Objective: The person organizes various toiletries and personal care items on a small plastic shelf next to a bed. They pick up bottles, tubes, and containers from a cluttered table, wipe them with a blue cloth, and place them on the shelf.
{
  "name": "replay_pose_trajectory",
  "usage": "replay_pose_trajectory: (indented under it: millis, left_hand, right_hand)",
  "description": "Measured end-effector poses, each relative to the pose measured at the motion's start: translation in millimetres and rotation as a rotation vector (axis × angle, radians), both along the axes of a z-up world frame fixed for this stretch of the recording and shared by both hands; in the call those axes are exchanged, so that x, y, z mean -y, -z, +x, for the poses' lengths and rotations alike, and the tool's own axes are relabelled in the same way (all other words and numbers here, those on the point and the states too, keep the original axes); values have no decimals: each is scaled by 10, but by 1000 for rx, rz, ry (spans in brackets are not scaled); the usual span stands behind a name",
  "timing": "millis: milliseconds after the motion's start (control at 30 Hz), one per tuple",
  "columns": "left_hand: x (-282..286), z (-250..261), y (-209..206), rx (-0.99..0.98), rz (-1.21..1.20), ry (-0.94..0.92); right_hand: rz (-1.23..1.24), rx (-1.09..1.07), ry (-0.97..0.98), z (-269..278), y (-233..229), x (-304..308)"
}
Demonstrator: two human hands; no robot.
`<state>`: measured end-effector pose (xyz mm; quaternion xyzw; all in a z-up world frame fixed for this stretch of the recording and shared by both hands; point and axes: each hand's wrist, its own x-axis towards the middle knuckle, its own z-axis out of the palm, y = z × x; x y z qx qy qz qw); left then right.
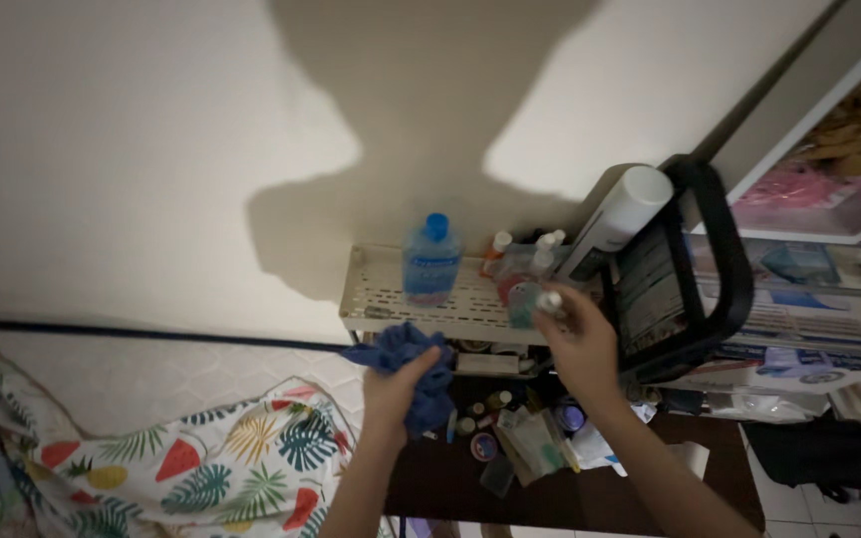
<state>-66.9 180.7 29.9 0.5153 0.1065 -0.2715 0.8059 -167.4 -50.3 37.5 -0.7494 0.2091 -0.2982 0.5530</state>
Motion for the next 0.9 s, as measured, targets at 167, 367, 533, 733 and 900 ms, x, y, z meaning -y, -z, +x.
replay_pose_trajectory:
  millis: [167,367,533,733,900]
  left_hand:
    - [-358,-43,-131,-77,172,-90]
    - [-524,-54,-55,106,171,-123]
    - [-591,-53,51,64,188,-101]
    - [-720,-204,390,-87,291,-103]
    - [-925,-418,820,-120,372,-76]
  right_hand:
    - [-273,-153,-30,485,310,-28]
    - [-370,-474,19,623,540,-44]
    - [-478,-394,-76,492,447,-56]
    - [-473,-290,-172,-220,1039,-708]
    - [-579,-834,-570,-231,2343,-898]
